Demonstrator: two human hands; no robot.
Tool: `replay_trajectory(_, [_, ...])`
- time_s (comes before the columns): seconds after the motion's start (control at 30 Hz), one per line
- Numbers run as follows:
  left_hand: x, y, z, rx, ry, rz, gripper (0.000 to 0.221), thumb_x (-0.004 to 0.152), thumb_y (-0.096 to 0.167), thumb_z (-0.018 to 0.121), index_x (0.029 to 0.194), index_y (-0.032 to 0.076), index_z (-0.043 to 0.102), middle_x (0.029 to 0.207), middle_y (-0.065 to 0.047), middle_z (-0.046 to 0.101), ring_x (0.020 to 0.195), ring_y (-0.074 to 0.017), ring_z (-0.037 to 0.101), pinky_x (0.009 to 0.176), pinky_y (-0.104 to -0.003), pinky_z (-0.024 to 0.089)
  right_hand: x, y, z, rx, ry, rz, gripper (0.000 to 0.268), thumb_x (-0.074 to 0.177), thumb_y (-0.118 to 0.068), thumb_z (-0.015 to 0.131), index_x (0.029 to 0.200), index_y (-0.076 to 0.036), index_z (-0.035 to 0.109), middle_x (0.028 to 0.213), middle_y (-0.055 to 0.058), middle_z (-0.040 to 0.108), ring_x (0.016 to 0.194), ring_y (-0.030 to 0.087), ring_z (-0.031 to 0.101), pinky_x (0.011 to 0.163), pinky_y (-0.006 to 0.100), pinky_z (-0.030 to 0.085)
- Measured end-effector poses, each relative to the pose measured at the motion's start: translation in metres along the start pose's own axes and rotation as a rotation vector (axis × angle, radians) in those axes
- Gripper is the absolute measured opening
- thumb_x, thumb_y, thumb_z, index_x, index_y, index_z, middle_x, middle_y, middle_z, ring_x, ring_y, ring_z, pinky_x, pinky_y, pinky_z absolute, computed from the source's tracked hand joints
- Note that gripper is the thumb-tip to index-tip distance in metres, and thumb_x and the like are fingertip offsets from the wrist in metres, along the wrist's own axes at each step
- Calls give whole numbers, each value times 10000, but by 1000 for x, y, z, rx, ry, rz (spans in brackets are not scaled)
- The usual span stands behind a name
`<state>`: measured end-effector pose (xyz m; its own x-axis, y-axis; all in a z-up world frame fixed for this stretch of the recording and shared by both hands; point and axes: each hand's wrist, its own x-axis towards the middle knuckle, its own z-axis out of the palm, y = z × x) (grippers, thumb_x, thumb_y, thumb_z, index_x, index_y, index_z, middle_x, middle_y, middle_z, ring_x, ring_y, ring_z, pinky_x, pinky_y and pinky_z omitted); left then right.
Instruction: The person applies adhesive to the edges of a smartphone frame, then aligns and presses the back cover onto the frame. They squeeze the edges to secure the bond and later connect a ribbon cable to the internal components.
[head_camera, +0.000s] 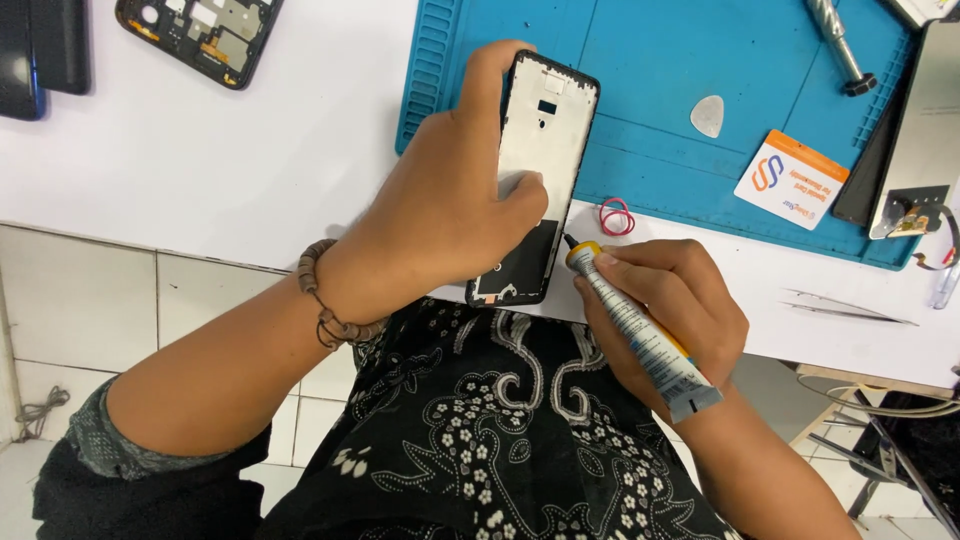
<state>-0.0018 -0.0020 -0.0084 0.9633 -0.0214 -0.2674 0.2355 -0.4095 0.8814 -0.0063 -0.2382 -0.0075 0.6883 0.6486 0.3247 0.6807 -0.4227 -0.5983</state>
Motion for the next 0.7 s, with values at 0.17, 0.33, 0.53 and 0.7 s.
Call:
replay_trajectory(0.17, [0, -3, 3, 4, 25, 32, 687, 903, 75, 587, 1500, 47, 247, 524, 13, 324, 426, -136, 332, 424, -363, 195, -7, -5, 0, 11, -4, -5, 230, 911, 6, 834, 1075, 27, 674, 1029, 223, 692, 888, 273, 707, 804, 347, 577])
replay_trajectory(0.33, [-2, -1, 3, 3, 36, 54, 670, 889, 57, 568, 1482, 38, 258, 517, 21, 311, 408, -126, 321, 407, -343, 190, -13, -12, 1, 22, -17, 7, 233, 910, -5, 828, 1084, 24, 676, 1024, 217, 678, 875, 253, 720, 800, 326, 580])
replay_trajectory(0.53, [-3, -6, 6, 43, 56, 103, 670, 928, 67, 594, 1494, 39, 236, 499, 21, 306, 395, -122, 302, 412, -332, 167, -21, -18, 4, -3, -10, 5, 233, 897, -6, 847, 1062, 20, 685, 981, 209, 671, 837, 245, 725, 769, 316, 607])
replay_trajectory(0.7, [-3, -7, 6, 34, 69, 129, 632, 924, 51, 586, 1469, 45, 265, 505, 23, 293, 400, -116, 291, 412, -325, 163, -28, -21, 4, -4, -37, -9, 245, 901, -21, 836, 1091, 26, 688, 989, 203, 659, 831, 242, 724, 750, 305, 610])
